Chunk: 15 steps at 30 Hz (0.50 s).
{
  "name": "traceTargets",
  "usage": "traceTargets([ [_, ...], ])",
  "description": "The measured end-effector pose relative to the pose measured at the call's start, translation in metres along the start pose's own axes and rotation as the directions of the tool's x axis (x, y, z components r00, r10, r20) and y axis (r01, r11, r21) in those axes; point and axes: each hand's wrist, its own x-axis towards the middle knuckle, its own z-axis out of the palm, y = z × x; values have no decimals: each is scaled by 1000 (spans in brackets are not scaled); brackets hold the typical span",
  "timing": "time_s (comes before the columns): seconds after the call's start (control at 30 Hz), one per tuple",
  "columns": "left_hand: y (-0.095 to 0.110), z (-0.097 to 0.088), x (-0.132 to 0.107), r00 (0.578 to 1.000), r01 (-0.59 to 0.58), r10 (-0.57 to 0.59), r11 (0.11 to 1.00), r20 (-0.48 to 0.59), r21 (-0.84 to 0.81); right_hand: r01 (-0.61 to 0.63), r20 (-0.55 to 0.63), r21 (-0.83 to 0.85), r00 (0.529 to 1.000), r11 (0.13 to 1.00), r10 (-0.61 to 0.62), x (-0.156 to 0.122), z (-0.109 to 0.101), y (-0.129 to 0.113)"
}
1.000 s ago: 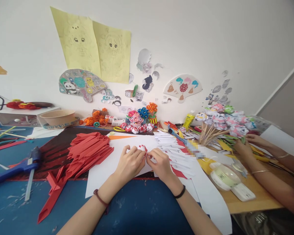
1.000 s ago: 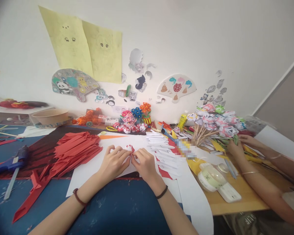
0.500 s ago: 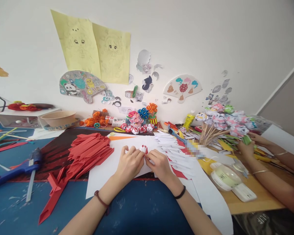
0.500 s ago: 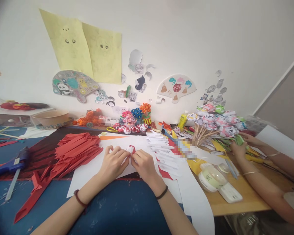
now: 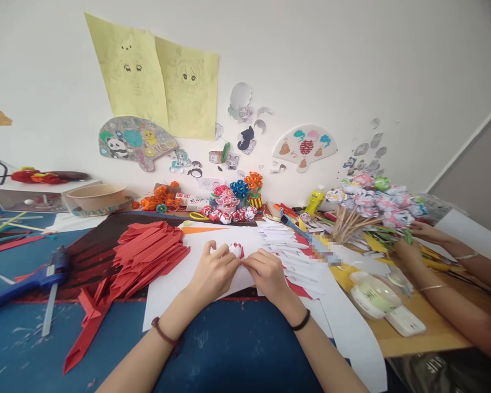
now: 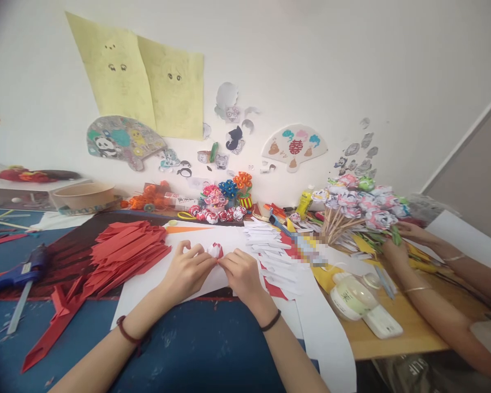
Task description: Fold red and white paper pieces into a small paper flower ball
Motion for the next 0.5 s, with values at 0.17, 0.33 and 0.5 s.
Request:
traceTargets([
  [0.17,0,-1,0,997,-55,57,998,56,-26,40,52,11,998,999,-40,-3,2,0],
  [0.33,-1,-1,-1,989,-114,117,993,90,-37,59,103,4,993,998,-59,-5,4,2],
  [0.5,-1,-1,0,976,-156,164,986,140,-66,34,160,36,986,999,-40,-4,4,3],
])
